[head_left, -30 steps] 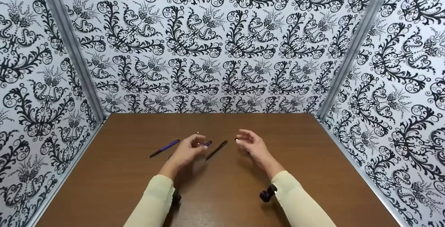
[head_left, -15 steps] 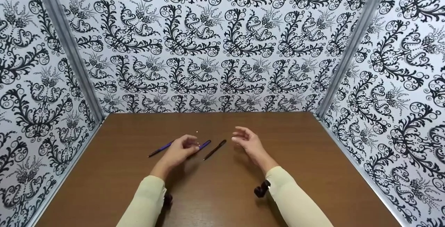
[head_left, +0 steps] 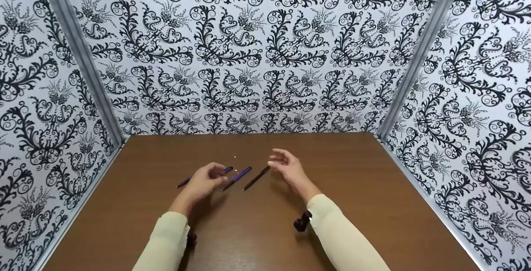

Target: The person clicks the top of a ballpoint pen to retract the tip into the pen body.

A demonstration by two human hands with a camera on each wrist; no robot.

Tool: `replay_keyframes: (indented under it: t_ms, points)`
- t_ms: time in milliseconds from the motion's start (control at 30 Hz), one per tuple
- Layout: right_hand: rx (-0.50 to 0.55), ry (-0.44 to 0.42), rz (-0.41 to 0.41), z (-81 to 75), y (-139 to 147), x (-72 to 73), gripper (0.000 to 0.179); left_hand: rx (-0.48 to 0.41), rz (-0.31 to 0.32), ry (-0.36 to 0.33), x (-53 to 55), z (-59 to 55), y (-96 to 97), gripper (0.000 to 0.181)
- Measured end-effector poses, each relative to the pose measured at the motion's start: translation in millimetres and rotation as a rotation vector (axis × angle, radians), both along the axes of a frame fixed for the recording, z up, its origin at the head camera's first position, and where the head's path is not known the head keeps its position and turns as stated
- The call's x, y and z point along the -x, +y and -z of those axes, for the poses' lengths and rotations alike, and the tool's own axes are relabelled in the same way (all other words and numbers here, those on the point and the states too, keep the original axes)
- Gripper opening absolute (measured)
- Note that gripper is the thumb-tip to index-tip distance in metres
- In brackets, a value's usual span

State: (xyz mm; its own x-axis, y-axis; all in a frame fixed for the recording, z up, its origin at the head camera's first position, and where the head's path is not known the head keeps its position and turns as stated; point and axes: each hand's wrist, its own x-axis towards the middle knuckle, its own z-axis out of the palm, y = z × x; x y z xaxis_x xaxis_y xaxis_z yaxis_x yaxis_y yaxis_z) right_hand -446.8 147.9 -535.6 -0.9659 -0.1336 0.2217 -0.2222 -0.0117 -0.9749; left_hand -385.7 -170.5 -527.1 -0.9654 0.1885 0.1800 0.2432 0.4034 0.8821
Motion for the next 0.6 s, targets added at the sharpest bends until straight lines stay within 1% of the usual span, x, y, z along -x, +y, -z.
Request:
replay_keyframes:
  t_ms: [167,267,500,600]
  points:
    - [-0.029,-0.009,-0.004,1.4,-11.6,1.6,0.049,0.068,-0.024,0.016,-0.6,-1.3,-7.8,0.032]
    - [-0.051,-0.008,-0.009,0.2,-18.5,0.4,0.050,0.087,-0.027,0.024,-0.5,-1.7,-12.7,0.034]
    - [-0.051,-0.002,-0.011,-4.7,-29.7,-2.0,0.051,0.129,-0.060,0.000,0.3,0.7,-26.4,0.034]
    - [-0.047,-0.008,-0.005,-4.0,-33.2,-0.4,0.052,0.151,-0.062,0.014,0.9,2.7,-33.7,0.035]
